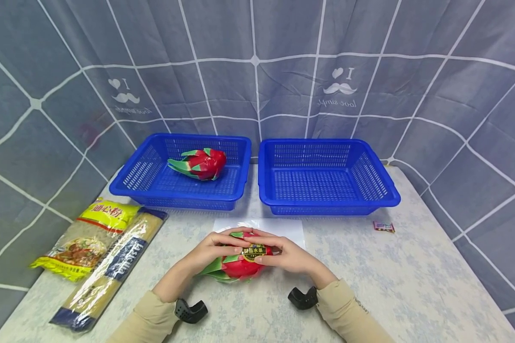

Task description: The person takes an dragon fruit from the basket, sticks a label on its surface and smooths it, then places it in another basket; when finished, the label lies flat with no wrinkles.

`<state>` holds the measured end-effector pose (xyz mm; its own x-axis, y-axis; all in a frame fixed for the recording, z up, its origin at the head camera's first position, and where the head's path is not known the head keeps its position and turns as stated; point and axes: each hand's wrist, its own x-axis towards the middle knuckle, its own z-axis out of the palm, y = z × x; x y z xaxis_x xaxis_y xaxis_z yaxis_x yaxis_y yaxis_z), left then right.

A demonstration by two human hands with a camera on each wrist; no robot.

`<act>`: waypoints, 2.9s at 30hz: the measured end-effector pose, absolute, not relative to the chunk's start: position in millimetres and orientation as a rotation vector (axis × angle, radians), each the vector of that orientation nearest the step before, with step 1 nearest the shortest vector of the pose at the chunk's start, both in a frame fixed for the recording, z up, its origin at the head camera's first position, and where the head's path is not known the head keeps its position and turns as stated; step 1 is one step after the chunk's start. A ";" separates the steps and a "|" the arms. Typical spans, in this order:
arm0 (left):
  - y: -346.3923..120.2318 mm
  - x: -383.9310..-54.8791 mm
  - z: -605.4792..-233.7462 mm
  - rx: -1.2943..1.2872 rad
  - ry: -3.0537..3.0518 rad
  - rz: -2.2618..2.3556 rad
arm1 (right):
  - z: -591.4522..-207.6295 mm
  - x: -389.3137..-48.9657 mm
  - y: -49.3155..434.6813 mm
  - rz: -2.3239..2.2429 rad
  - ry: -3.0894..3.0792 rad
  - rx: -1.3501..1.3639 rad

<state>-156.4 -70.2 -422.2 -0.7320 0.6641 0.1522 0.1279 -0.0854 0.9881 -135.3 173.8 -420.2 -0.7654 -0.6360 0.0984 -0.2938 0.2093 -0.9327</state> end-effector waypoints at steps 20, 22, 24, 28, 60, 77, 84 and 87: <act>-60.8 -157.8 -417.0 0.812 1.963 1.885 | -405.2 -148.0 208.2 -1.637 1.953 -0.970; -61.4 -160.2 -414.0 0.793 1.976 1.932 | -396.1 -148.9 221.1 -1.670 1.908 -0.995; -62.2 -163.7 -411.2 0.720 2.013 2.007 | -386.7 -150.1 235.6 -1.757 1.832 -1.032; -58.6 -173.7 -407.2 0.534 2.096 2.134 | -369.8 -153.6 261.8 -2.068 1.690 -1.054; 20.5 -196.0 -391.8 0.303 2.341 2.009 | -349.7 -240.9 283.5 -1.048 2.848 -0.018; -69.5 -268.1 -257.3 0.637 2.482 1.940 | -322.9 -197.0 158.2 -2.088 2.760 -0.265; -96.7 -299.5 -254.2 0.344 2.400 2.010 | -348.5 -191.5 120.9 -2.197 2.554 -0.222; -106.3 -310.5 -261.6 0.323 2.409 1.998 | -358.5 -189.4 111.2 -2.178 2.537 -0.204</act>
<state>-310.5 -106.3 -261.6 -0.9789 0.1545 0.1340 0.1602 0.1723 0.9719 -189.4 111.2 -358.5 -0.9711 0.0434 0.2349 -0.2256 0.1567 -0.9615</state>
